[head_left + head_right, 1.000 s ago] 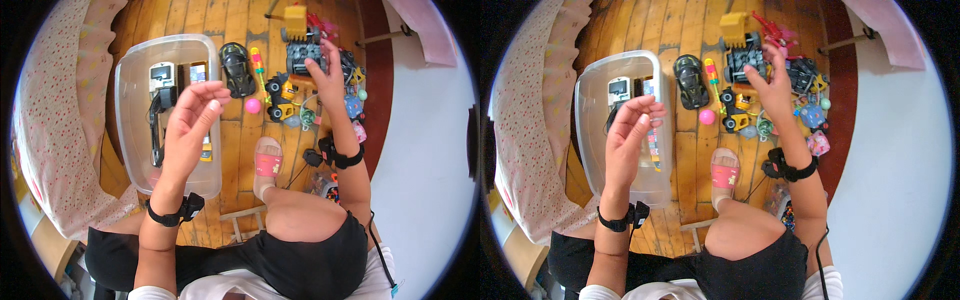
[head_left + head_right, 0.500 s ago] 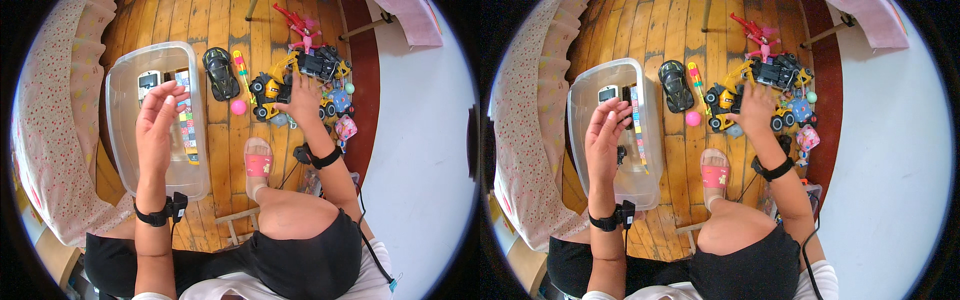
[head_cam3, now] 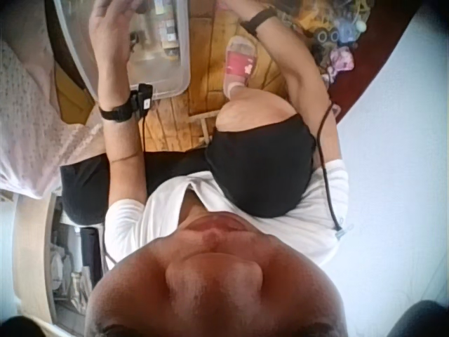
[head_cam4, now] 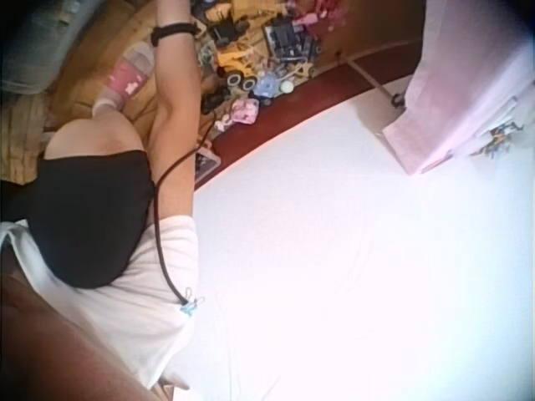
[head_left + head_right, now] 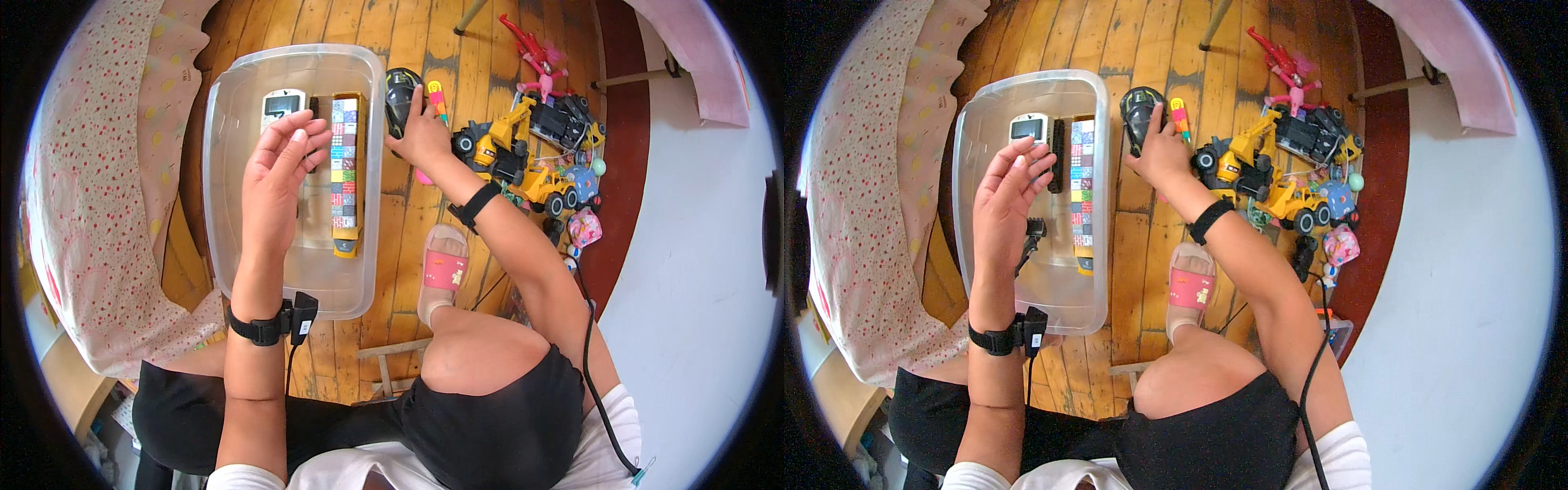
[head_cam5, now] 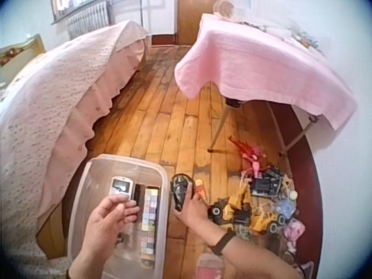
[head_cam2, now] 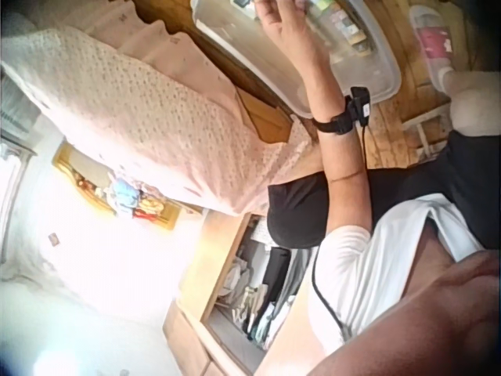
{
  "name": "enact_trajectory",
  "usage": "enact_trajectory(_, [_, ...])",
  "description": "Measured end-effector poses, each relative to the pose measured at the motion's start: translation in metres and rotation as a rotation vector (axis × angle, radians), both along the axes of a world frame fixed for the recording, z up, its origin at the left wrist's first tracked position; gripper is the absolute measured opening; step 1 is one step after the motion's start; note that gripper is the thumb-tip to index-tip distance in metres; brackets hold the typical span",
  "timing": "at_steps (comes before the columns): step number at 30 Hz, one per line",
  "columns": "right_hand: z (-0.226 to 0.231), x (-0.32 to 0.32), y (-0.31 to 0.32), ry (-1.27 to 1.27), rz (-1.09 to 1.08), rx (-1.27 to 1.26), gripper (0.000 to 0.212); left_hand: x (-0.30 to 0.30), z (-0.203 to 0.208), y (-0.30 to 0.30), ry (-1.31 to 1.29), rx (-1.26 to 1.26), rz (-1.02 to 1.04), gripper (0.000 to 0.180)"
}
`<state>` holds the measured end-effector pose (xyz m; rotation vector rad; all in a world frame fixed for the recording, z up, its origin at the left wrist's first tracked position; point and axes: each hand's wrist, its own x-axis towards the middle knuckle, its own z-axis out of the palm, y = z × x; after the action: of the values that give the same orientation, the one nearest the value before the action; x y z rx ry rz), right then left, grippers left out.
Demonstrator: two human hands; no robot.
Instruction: The person organizes various toys on a wooden floor by placing them into a large clear plastic bin, handling items like toy trucks, cars, and building blocks by hand.
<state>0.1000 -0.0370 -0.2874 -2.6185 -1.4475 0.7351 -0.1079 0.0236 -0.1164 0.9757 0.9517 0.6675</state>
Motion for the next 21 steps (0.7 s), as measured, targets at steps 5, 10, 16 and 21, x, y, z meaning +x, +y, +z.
enact_trajectory(5, [-0.014,0.03,-0.005,0.439,-0.263,0.205,0.121,-0.006,-0.013,-0.001,-0.016,-0.081,-0.023,0.032])
enact_trajectory(10, [0.062,0.036,-0.036,0.945,-0.519,0.768,0.088,-0.008,-0.012,-0.014,0.068,0.052,-0.101,0.027])
enact_trajectory(16, [0.213,-0.034,-0.041,1.006,-0.149,0.865,0.098,0.006,0.028,-0.052,-0.041,0.256,-0.269,0.112])
enact_trajectory(21, [0.191,-0.065,-0.023,1.016,0.044,0.825,0.079,0.002,0.011,-0.039,-0.141,0.169,0.079,0.075])
